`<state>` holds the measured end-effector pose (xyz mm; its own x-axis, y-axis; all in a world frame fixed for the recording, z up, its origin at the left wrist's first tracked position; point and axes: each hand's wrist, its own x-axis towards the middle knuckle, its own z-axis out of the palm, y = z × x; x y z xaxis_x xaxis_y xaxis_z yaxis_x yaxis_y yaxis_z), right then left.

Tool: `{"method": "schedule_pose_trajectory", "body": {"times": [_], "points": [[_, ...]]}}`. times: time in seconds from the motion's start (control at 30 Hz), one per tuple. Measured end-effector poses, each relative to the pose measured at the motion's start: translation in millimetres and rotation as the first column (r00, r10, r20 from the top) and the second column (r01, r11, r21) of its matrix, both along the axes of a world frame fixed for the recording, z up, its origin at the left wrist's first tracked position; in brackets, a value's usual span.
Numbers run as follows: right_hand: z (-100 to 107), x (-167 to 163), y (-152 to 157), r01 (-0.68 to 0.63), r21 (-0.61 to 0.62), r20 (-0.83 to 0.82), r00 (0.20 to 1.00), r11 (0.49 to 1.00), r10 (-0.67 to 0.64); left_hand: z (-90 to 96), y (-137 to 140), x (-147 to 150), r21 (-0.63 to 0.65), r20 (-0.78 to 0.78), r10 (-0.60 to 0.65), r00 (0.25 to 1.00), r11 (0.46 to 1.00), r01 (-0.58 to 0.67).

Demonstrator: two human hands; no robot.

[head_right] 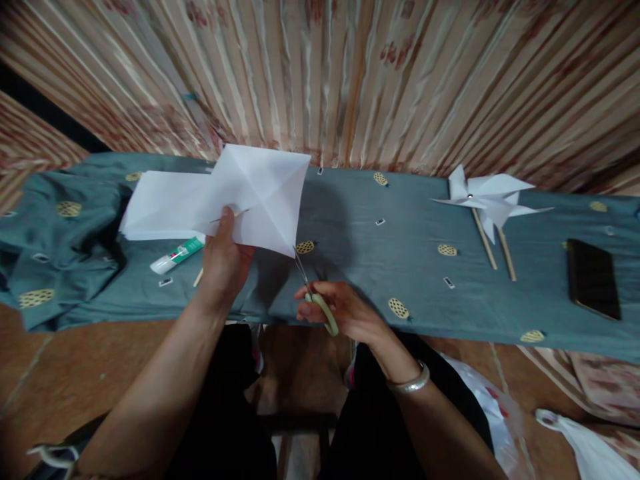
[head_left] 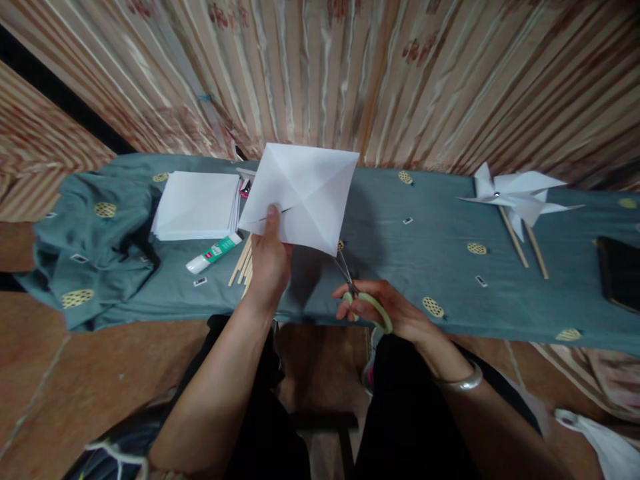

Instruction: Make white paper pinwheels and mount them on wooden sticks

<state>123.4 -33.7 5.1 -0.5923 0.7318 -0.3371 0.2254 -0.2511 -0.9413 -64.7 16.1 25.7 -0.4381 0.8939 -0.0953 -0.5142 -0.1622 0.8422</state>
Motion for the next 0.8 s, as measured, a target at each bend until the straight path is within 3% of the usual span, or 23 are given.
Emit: {"method": "schedule_pose_trajectory", "body": {"times": [0.8], "points": [[2.3,-7.2,4.7,0.062,-0.006,0.029,0.998,0.998,-0.062,-9.3,-3.7,7.2,-0.038,-0.101,-0.029,0.994,0.999,0.025]]}}
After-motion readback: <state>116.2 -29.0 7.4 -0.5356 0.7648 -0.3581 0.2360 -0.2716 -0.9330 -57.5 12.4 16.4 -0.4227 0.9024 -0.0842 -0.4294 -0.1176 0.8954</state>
